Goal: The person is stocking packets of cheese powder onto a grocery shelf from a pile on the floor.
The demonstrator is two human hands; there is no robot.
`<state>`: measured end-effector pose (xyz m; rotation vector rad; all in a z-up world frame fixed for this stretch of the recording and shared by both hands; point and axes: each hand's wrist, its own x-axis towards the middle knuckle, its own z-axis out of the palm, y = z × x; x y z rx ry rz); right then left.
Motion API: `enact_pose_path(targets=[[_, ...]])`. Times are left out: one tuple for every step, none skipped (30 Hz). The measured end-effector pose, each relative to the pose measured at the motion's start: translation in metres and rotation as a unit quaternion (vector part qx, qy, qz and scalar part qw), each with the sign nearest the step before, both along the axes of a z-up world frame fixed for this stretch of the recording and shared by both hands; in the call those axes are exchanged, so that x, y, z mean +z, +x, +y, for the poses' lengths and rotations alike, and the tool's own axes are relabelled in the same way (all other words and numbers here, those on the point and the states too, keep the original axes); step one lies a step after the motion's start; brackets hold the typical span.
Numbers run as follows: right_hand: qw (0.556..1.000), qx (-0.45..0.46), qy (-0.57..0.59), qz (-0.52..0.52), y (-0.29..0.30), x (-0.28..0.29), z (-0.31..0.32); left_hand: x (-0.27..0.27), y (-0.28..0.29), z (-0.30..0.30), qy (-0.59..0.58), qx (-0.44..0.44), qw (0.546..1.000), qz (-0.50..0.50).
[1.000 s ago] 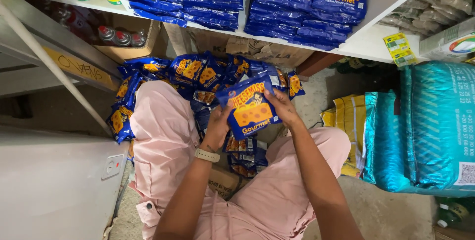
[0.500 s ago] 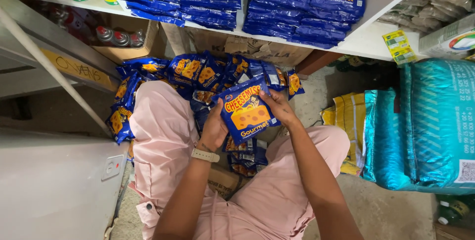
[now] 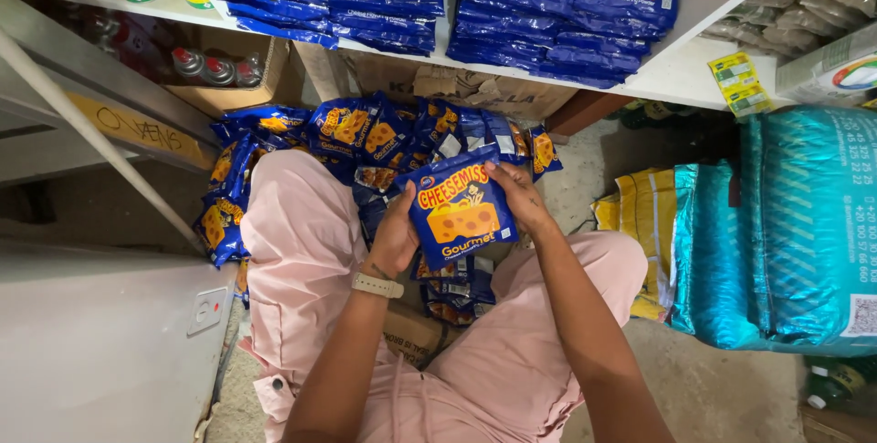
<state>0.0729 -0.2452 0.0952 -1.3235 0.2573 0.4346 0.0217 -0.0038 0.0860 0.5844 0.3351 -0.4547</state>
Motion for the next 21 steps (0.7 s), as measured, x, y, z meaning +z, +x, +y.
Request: enact_pose_path(targets=[[1.0,-0.004,-0.004,-0.006,0.001,0.0,0.001,0.0,0.001,0.0,-0.003,-0.007,1.0,0.002],[1.0,-0.007,-0.008,-0.012,0.001,0.0,0.001,0.0,0.001,0.0,-0.006,-0.013,1.0,0.004],[1.0,-0.007,-0.008,-0.011,0.002,-0.003,0.001,0.002,0.001,0.0,-0.006,-0.014,1.0,0.004],[1.0,-0.009,-0.008,-0.016,0.003,-0.005,0.0,0.003,0.001,-0.001,-0.008,-0.014,1.0,0.005],[1.0,-0.011,-0.008,-0.022,0.004,-0.008,0.0,0.004,0.001,-0.001,-0.011,-0.015,1.0,0.005],[1.0,-0.01,-0.008,-0.022,0.004,-0.01,-0.001,0.003,0.002,-0.001,-0.01,-0.015,1.0,0.006],[1.0,-0.013,-0.008,-0.028,0.005,-0.012,-0.001,0.002,0.002,-0.002,-0.004,-0.016,1.0,0.013],[0.999,-0.016,-0.009,-0.034,0.005,-0.015,-0.001,0.002,0.002,-0.002,0.002,-0.017,1.0,0.02],[0.999,-0.016,-0.009,-0.033,0.005,-0.011,0.0,0.002,0.002,-0.002,0.002,-0.017,1.0,0.021],[0.999,-0.016,-0.006,-0.033,0.005,-0.008,0.001,0.002,0.002,-0.003,-0.001,-0.017,0.999,0.027],[0.999,-0.016,-0.004,-0.033,0.005,-0.004,0.003,0.003,0.002,-0.003,-0.004,-0.017,0.999,0.033],[0.999,-0.016,-0.004,-0.033,0.006,-0.007,0.002,0.002,0.002,-0.003,-0.004,-0.017,0.999,0.033],[0.999,-0.017,-0.009,-0.035,0.007,-0.01,0.001,0.001,0.002,-0.004,-0.006,-0.014,0.999,0.033],[0.999,-0.018,-0.015,-0.036,0.008,-0.013,0.0,0.0,0.002,-0.004,-0.008,-0.012,0.999,0.032],[0.999,-0.019,-0.015,-0.036,0.008,-0.013,0.0,-0.002,0.002,-0.004,-0.008,-0.012,0.999,0.032],[1.0,-0.019,-0.002,-0.023,0.008,-0.012,0.001,-0.004,0.002,-0.005,-0.015,-0.003,1.0,0.027],[1.0,-0.019,0.011,-0.01,0.008,-0.011,0.0,-0.006,0.002,-0.005,-0.022,0.007,1.0,0.021],[1.0,-0.019,0.011,-0.01,0.007,-0.009,0.001,-0.006,0.002,-0.005,-0.022,0.006,1.0,0.021],[1.0,-0.006,0.021,0.007,0.007,-0.007,0.001,-0.005,0.004,-0.004,-0.019,0.012,0.999,0.025],[0.999,0.008,0.031,0.024,0.008,-0.005,0.001,-0.004,0.006,-0.004,-0.015,0.018,0.999,0.028],[0.999,0.006,0.03,0.023,0.007,-0.011,-0.002,-0.007,0.009,-0.003,-0.016,0.016,0.999,0.027]])
